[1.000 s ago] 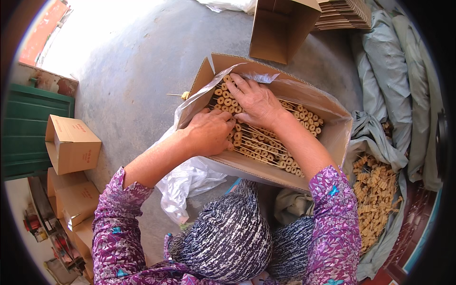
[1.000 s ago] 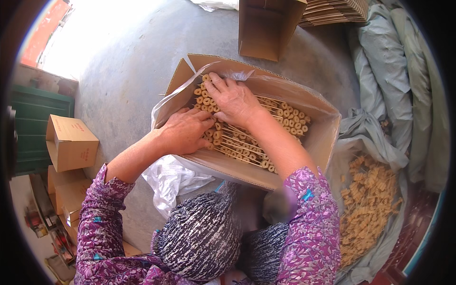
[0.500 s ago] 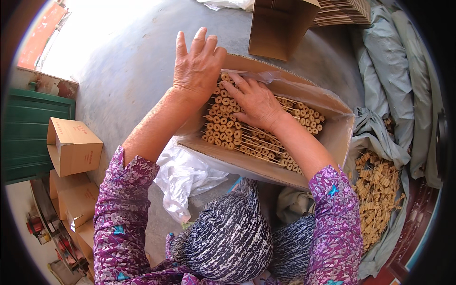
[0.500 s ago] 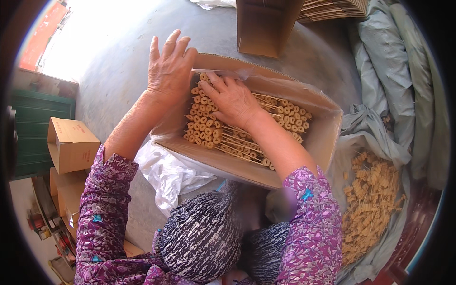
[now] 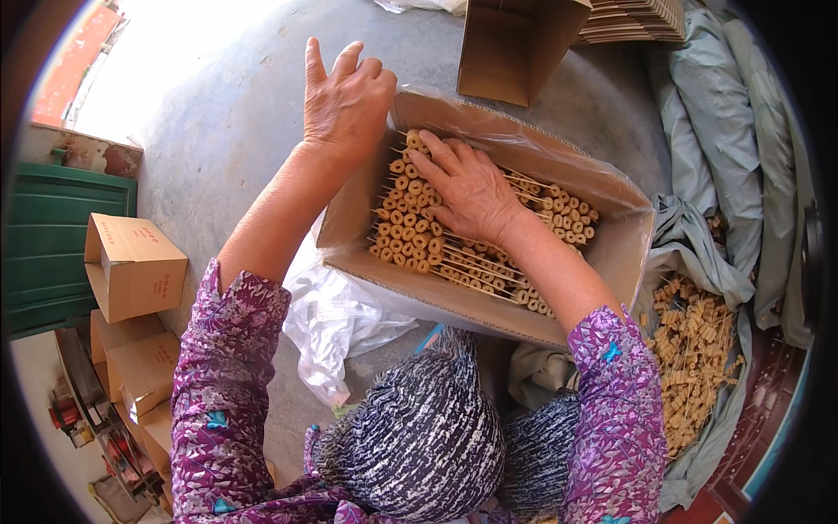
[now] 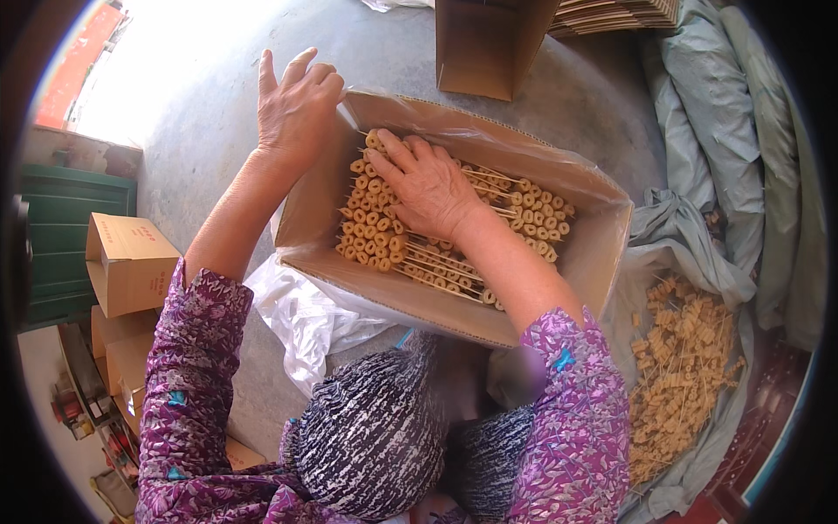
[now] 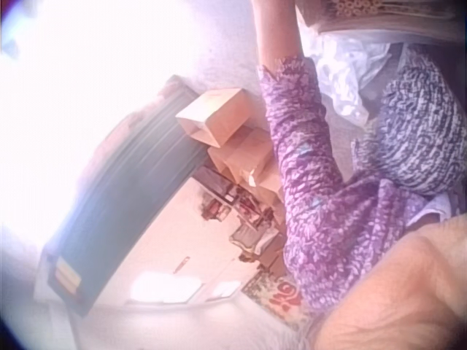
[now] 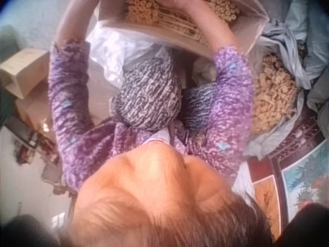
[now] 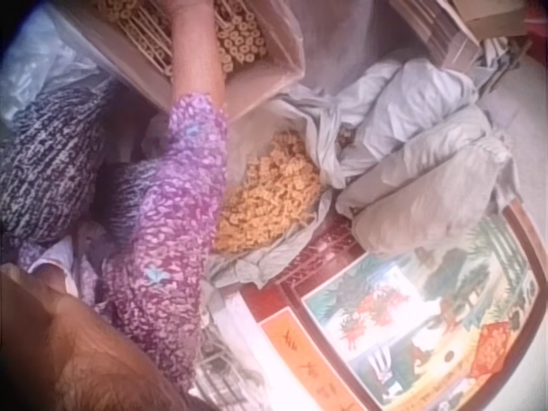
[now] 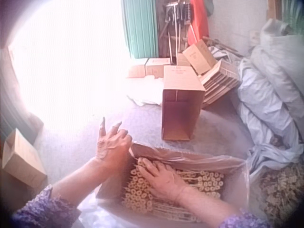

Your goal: The person slides cylindrical wooden beads onto thin sticks by hand and kemudian places the assembled skewers into a cardboard box.

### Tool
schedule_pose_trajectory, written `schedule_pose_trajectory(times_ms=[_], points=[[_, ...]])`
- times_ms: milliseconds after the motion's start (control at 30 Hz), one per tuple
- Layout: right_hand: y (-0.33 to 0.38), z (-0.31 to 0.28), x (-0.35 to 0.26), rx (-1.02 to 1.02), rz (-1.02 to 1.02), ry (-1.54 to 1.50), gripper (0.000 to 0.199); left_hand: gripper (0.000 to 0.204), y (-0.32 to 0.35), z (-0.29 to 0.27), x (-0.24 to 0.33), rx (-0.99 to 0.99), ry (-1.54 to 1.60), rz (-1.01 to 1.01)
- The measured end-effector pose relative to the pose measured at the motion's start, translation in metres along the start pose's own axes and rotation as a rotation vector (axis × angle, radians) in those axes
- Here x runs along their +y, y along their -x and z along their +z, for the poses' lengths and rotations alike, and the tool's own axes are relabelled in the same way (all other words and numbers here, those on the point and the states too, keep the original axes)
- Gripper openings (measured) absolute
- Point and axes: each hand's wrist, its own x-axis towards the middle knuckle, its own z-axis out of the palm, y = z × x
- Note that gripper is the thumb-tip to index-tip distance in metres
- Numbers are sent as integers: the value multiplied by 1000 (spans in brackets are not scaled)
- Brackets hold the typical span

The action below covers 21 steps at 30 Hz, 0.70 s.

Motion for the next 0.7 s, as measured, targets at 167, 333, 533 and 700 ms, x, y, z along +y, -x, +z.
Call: schedule_pose_trajectory(times_ms=[167, 333, 533, 700], points=[[2, 8, 8, -64, 74, -11, 73, 8, 8, 13, 0, 116, 114, -53], [-4, 9, 4, -119, 85, 6, 70, 6, 9, 14, 2, 51, 219, -127], [-4, 23, 2, -90, 134, 35, 67, 7, 8, 14, 3, 67, 290, -113], [-6, 29, 4, -116, 183, -19, 70, 7, 7, 19, 5, 101, 304, -107]])
